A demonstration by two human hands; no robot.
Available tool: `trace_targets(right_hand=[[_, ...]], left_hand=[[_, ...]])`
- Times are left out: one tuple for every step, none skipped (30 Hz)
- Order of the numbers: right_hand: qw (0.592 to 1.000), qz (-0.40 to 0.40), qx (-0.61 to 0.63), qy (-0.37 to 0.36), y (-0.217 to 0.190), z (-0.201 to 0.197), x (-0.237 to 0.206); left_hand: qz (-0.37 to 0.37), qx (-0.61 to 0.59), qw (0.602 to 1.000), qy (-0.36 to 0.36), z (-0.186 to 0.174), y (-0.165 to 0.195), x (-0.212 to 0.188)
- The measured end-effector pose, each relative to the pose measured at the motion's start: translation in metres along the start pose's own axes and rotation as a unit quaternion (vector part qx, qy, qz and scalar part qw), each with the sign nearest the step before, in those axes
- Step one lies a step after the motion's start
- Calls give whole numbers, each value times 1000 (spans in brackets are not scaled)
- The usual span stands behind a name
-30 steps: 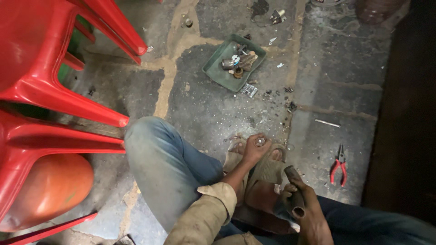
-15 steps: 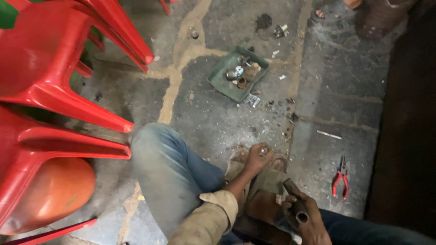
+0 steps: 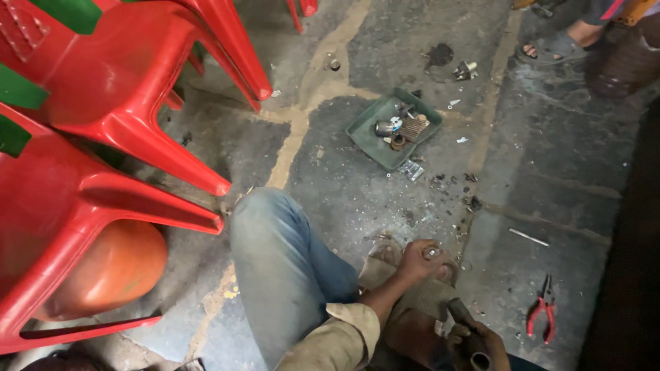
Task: The person sits on the floor and uses a hammer to repeatedly strike a small metal lock cylinder held in their left hand. They occasionally pause to inspect the cylinder or use a screwdriver to pry at it before resuming hammering.
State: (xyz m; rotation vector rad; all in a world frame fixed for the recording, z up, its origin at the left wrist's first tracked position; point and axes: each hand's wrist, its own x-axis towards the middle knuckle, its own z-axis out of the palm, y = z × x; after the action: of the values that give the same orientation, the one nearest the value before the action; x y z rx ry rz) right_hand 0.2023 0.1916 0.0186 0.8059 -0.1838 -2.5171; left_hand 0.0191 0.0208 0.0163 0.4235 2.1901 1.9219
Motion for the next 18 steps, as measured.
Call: trace_targets(right_hand=[[1000, 3, -21, -16, -1, 1, 2], [999, 7, -43, -32, -2, 3, 3], [997, 13, -65, -49, -2, 4, 5], [998, 3, -56, -37, -3, 6, 5], [999, -6, -47, -26, -3, 7, 6], [999, -16, -39, -15, -3, 8, 7], [999, 3, -42, -9, -4, 9, 8], [999, 6, -50, 1, -4, 10, 9], [998, 11, -54, 8, -5, 11, 11], [998, 6, -58, 16, -5, 13, 13], [998, 2, -66, 24, -6, 14, 15], [997, 0, -70, 34, -7, 16, 18], [996, -2, -74, 40, -8, 18, 21], [996, -4, -77, 45, -8, 20, 25], [996, -6, -80, 51, -9, 22, 29], [995, -8, -84, 55, -10, 24, 32], [995, -7, -84, 57, -10, 25, 36], [994, -5, -87, 59, -10, 27, 38]], left_hand=[[-12, -35, 999, -8, -1, 0, 0], [-23, -70, 997, -15, -1, 0, 1], [-5, -60, 998, -8, -2, 1, 1], [12, -51, 999, -2, -3, 2, 1], [29, -41, 999, 5, -4, 3, 1], [21, -32, 999, 8, -4, 4, 1], [14, -23, 1000, 11, -4, 6, 1], [6, -14, 1000, 13, -4, 6, 1], [21, -31, 999, 9, -4, 7, 1], [36, -47, 998, 5, -3, 7, 0], [51, -62, 997, 1, -3, 7, 0], [17, -56, 998, 4, -3, 6, 0], [-17, -50, 999, 6, -2, 5, 0], [-51, -43, 998, 9, -2, 3, 0], [-24, -37, 999, 5, -2, 1, 0], [3, -29, 1000, 1, -2, 0, 0], [30, -19, 999, -2, -2, -2, 1], [28, -15, 999, 6, -2, -3, 2]])
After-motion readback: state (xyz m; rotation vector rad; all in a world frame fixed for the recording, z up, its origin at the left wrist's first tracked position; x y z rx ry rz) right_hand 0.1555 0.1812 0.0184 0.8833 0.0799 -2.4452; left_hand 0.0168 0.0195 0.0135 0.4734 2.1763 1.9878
